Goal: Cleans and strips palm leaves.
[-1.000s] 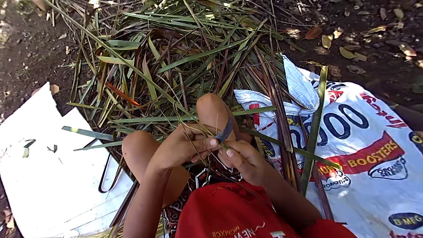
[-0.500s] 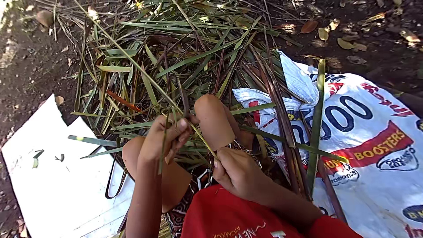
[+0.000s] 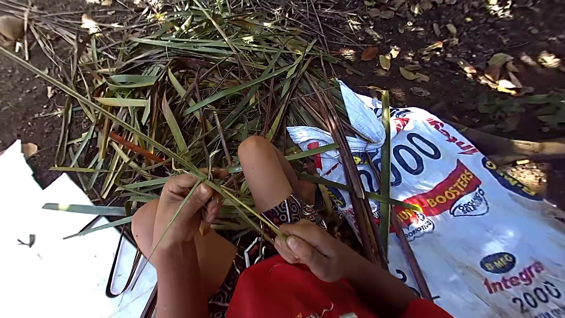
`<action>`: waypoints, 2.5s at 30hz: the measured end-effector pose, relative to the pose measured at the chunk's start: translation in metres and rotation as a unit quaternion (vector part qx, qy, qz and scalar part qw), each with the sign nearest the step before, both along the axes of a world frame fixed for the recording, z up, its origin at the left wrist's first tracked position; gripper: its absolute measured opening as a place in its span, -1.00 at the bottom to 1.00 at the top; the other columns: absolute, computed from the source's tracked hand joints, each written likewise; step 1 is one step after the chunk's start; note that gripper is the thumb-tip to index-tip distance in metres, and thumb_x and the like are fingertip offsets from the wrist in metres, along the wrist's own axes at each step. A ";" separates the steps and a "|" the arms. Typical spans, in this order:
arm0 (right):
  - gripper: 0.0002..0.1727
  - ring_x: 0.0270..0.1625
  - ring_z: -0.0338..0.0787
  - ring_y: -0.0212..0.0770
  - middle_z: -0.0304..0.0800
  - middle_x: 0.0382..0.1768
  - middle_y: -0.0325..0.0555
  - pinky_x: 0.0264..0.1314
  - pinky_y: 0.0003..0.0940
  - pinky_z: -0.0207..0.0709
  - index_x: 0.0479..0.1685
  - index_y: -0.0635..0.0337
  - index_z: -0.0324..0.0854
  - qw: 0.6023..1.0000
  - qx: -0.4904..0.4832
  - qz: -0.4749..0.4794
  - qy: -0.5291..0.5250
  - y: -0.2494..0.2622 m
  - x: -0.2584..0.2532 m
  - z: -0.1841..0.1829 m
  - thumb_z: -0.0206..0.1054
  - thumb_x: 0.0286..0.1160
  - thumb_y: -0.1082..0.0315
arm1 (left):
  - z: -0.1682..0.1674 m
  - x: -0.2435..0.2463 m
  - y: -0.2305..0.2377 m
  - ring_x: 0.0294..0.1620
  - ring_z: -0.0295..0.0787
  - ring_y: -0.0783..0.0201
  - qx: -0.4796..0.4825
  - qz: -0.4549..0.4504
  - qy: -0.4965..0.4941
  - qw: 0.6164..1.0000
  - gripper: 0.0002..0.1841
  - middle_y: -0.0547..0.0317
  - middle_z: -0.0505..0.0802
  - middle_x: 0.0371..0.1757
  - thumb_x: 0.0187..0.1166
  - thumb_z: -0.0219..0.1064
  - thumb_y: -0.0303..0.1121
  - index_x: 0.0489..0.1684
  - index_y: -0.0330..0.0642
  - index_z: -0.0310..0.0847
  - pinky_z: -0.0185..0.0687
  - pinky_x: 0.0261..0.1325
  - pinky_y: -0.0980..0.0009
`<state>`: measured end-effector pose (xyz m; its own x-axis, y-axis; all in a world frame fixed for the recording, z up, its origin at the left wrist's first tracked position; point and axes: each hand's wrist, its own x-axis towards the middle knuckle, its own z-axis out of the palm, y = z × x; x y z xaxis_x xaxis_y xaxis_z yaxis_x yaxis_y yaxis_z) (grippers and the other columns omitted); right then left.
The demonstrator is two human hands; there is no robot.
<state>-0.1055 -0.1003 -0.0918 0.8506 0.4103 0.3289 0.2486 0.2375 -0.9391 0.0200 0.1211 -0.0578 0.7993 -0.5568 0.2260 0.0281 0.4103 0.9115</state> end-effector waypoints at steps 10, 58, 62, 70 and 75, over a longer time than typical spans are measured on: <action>-0.68 -0.53 0.23 -0.71 0.25 -0.56 -0.40 -0.42 -0.83 0.14 -0.10 0.42 0.49 0.993 -0.115 -0.030 0.028 0.005 0.036 0.035 -0.11 0.84 0.39 | 0.002 -0.025 -0.010 -0.44 0.58 0.85 0.171 -0.019 -0.108 0.979 -0.80 0.71 0.76 -0.41 0.73 0.25 -0.10 0.04 0.17 0.79 0.50 -0.34 0.86; -0.67 -0.43 0.43 -0.83 0.51 -0.49 -0.82 -0.34 -0.81 0.29 -0.41 -0.33 0.59 0.924 -0.240 0.016 0.297 -0.209 -0.039 -0.048 0.04 0.80 0.05 | 0.022 0.041 0.050 -0.65 0.49 0.69 0.068 0.135 0.043 0.987 -0.68 0.55 0.67 -0.59 0.62 -0.01 -0.51 0.09 -0.15 0.68 0.42 -0.55 0.78; -0.72 -0.49 0.44 -0.78 0.55 -0.54 -0.81 -0.39 -0.78 0.29 -0.44 -0.45 0.67 0.901 -0.187 0.019 0.391 -0.258 -0.052 -0.066 0.20 0.69 -0.08 | 0.021 0.047 0.052 -0.66 0.49 0.69 0.027 0.183 0.060 0.981 -0.71 0.51 0.66 -0.60 0.66 -0.08 -0.52 0.03 -0.17 0.61 0.45 -0.54 0.77; -0.69 -0.24 0.72 -0.55 0.75 -0.32 -0.39 -0.05 -0.52 0.60 0.04 0.23 0.65 0.896 -0.361 0.076 0.246 -0.167 0.026 -0.017 0.05 0.70 0.26 | 0.026 0.021 0.022 -0.66 0.43 0.64 0.060 0.223 -0.033 0.972 -0.72 0.45 0.60 -0.56 0.73 0.01 -0.41 0.14 -0.08 0.66 0.41 -0.56 0.76; -0.74 -0.49 0.32 -0.85 0.41 -0.53 -0.55 -0.39 -0.91 0.20 -0.13 0.21 0.58 0.967 -0.245 -0.071 -0.006 -0.059 0.057 0.014 0.09 0.77 0.22 | 0.021 0.006 0.006 -0.67 0.47 0.64 0.049 0.206 -0.014 0.977 -0.71 0.47 0.62 -0.59 0.71 0.01 -0.41 0.11 -0.05 0.68 0.46 -0.55 0.75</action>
<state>-0.0485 -0.1589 -0.0777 0.9066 0.3996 0.1354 0.2583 -0.2718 -0.9270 0.0263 0.1270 -0.0368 0.9546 -0.2086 0.2127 -0.1466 0.2925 0.9449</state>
